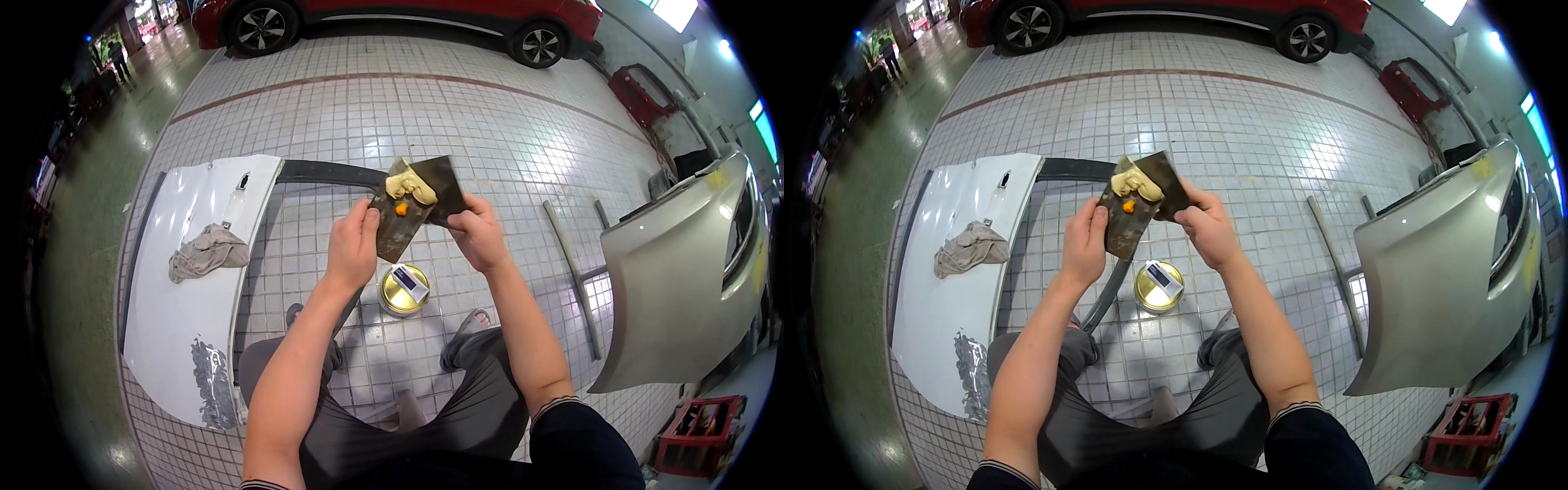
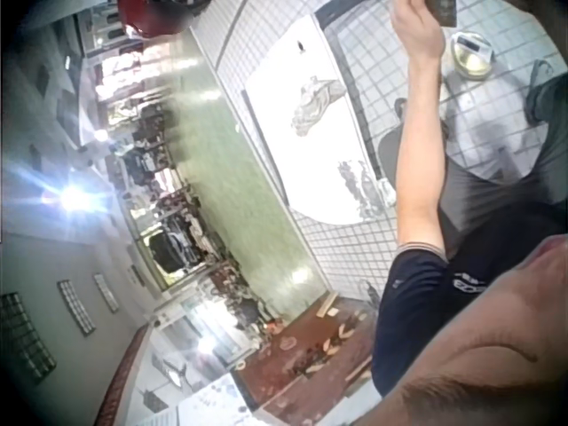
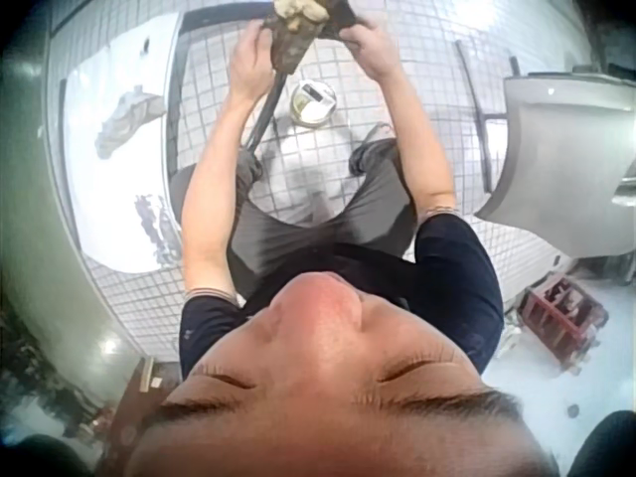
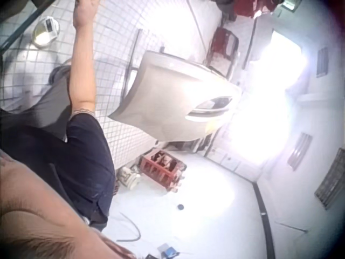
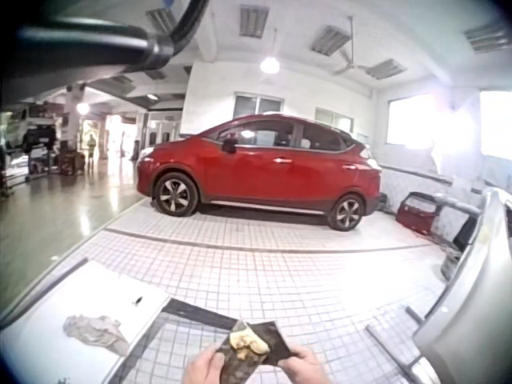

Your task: The person scoops a yellow paste from a can onto a metal scraper and mixes it with a second substance from a tube. They then spread the mixture onto a second scraper and rub the two scrapers together to blend the materials.

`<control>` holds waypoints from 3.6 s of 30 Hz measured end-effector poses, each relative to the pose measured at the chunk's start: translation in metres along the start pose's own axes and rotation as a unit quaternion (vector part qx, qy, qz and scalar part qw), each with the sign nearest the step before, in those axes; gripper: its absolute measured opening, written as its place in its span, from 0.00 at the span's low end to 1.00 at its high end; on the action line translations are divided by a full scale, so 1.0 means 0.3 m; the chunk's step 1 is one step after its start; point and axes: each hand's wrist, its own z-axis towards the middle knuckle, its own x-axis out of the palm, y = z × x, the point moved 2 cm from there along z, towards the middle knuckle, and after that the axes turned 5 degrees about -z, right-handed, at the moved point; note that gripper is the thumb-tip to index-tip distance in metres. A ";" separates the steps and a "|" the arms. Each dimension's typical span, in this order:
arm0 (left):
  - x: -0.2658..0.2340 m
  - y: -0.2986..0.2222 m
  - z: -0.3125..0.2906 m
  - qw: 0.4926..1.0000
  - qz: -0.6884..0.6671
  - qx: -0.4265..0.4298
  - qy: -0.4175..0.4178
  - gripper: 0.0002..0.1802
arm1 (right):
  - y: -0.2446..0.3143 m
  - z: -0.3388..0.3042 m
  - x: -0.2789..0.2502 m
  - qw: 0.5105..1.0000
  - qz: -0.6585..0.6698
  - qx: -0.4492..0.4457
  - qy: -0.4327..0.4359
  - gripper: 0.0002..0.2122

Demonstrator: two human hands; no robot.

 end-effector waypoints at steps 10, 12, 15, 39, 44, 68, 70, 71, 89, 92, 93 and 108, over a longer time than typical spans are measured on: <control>-0.062 0.003 0.040 0.989 -0.013 0.002 -0.148 0.17 | 0.062 0.016 0.065 0.959 0.239 0.140 0.062 0.25; -0.066 0.013 0.046 0.987 -0.005 -0.009 -0.159 0.17 | 0.027 0.013 0.108 0.923 0.306 0.214 0.090 0.27; -0.064 0.044 0.037 0.988 -0.006 -0.029 -0.155 0.16 | -0.059 -0.005 0.161 0.870 0.351 0.340 0.071 0.28; -0.082 -0.064 0.035 0.989 0.012 0.138 -0.052 0.13 | -0.076 -0.022 0.237 0.854 0.429 0.279 0.094 0.25; -0.077 -0.060 0.032 0.989 0.011 0.144 -0.029 0.11 | -0.077 -0.021 0.233 0.856 0.433 0.259 0.110 0.25; -0.069 -0.022 0.044 0.952 0.239 0.153 0.116 0.07 | -0.035 -0.015 0.164 0.846 0.461 0.213 0.164 0.28; -0.035 0.006 0.023 0.927 0.324 0.070 0.175 0.04 | -0.011 -0.016 0.162 0.851 0.449 0.203 0.179 0.28; -0.024 0.019 0.017 0.936 0.307 0.029 0.167 0.06 | -0.001 -0.013 0.158 0.877 0.412 0.175 0.171 0.28; 0.050 -0.046 -0.022 1.000 0.001 0.007 -0.030 0.14 | 0.035 -0.024 0.034 0.978 0.190 -0.078 -0.042 0.23; 0.043 -0.026 -0.021 0.998 0.012 0.040 -0.045 0.13 | 0.021 -0.026 0.057 0.975 0.214 -0.051 -0.028 0.22; 0.042 -0.028 -0.019 0.998 0.015 0.048 -0.042 0.13 | 0.012 -0.028 0.041 0.981 0.191 -0.037 -0.022 0.22; 0.051 -0.024 -0.005 0.987 0.040 0.034 -0.151 0.14 | -0.019 -0.060 0.245 0.685 -0.669 -0.244 -0.154 0.30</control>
